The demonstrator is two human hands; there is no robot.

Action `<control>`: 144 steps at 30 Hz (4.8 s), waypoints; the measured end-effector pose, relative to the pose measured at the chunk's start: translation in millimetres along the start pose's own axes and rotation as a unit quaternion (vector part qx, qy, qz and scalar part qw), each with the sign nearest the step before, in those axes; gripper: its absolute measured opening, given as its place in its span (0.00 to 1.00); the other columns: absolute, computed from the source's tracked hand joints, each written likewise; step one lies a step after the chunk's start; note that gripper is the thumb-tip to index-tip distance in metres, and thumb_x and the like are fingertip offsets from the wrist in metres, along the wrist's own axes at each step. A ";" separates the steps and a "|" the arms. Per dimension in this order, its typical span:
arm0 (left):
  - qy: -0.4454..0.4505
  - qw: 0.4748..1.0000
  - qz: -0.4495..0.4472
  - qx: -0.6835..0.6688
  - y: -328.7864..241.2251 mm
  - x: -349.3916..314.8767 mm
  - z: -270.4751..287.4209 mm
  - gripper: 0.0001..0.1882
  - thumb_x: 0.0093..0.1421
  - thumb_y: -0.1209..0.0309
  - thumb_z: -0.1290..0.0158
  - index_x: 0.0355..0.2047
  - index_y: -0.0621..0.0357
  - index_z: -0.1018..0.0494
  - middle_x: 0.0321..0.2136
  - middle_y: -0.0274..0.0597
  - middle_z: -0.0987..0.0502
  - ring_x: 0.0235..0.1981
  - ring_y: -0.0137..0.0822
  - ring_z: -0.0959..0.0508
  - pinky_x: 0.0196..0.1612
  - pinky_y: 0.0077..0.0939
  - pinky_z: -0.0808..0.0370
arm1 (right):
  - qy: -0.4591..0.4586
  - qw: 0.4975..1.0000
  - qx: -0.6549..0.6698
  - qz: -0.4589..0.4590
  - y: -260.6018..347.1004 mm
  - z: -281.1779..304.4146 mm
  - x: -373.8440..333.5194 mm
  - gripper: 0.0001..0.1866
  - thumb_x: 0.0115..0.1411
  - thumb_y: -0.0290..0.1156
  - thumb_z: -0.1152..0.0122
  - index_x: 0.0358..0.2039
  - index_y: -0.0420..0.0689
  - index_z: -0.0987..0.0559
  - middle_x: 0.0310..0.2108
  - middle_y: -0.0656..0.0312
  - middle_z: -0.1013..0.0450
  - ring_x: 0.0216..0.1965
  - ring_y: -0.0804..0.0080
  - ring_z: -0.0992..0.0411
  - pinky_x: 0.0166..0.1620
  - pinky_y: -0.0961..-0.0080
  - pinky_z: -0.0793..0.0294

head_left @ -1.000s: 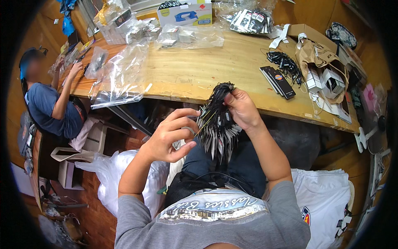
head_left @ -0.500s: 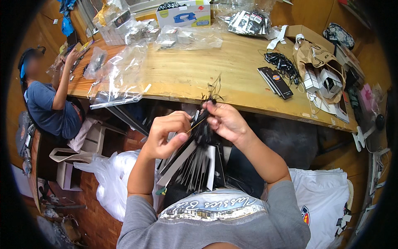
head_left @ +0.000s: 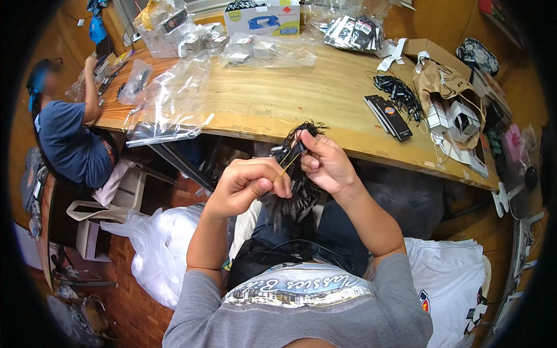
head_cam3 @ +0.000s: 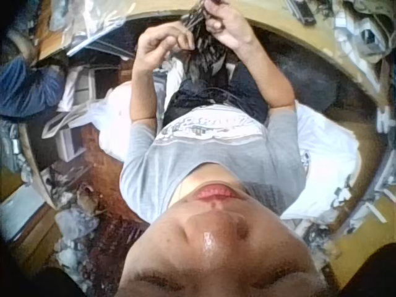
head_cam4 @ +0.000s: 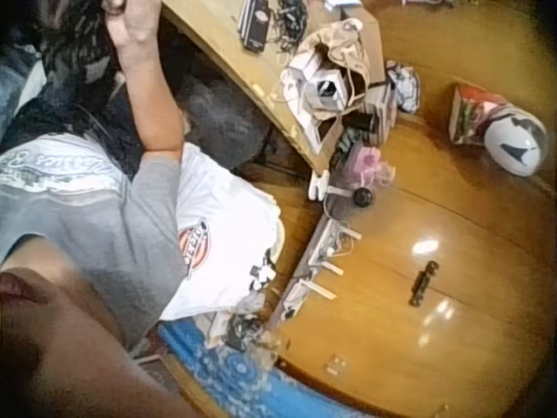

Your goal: The person sits on the floor and organizes a large bundle of black tags with strings. They separate the tags, place them into a clear plastic bag, and then handle individual tags, attaching small white labels to them.

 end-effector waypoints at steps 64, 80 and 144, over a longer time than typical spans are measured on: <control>-0.203 0.945 0.234 0.105 45.7 -15.6 -2.5 0.16 0.35 0.75 0.39 0.28 0.65 0.28 0.23 0.36 0.26 0.26 0.22 0.29 0.32 0.16 0.31 | 0.066 0.804 -0.527 0.267 16.2 -35.7 -1.2 0.08 0.45 0.19 0.53 0.29 0.39 0.35 0.24 0.60 0.36 0.26 0.71 0.36 0.31 0.81 0.37; -0.196 0.891 0.353 -0.208 78.5 -24.7 -0.6 0.05 0.50 0.74 0.51 0.24 0.65 0.32 0.24 0.42 0.27 0.26 0.25 0.27 0.28 0.12 0.31 | 0.137 0.460 -0.757 0.444 28.5 -41.2 -28.9 0.05 0.41 0.30 0.48 0.22 0.50 0.26 0.26 0.65 0.37 0.31 0.72 0.37 0.30 0.75 0.37; -0.219 0.829 0.229 -0.461 101.0 -35.9 -5.8 0.12 0.52 0.63 0.55 0.26 0.58 0.30 0.50 0.55 0.45 0.45 0.38 0.35 0.43 0.28 0.32 | 0.201 0.854 -0.422 0.227 8.1 -0.7 -22.7 0.08 0.43 0.20 0.49 0.27 0.39 0.26 0.24 0.61 0.33 0.28 0.75 0.38 0.32 0.81 0.37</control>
Point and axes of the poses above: each hand's wrist, its own x-axis towards the middle knuckle, its own z-axis out of the back of the hand, y = z × x, the point moved 3 cm from there along x, towards the middle knuckle
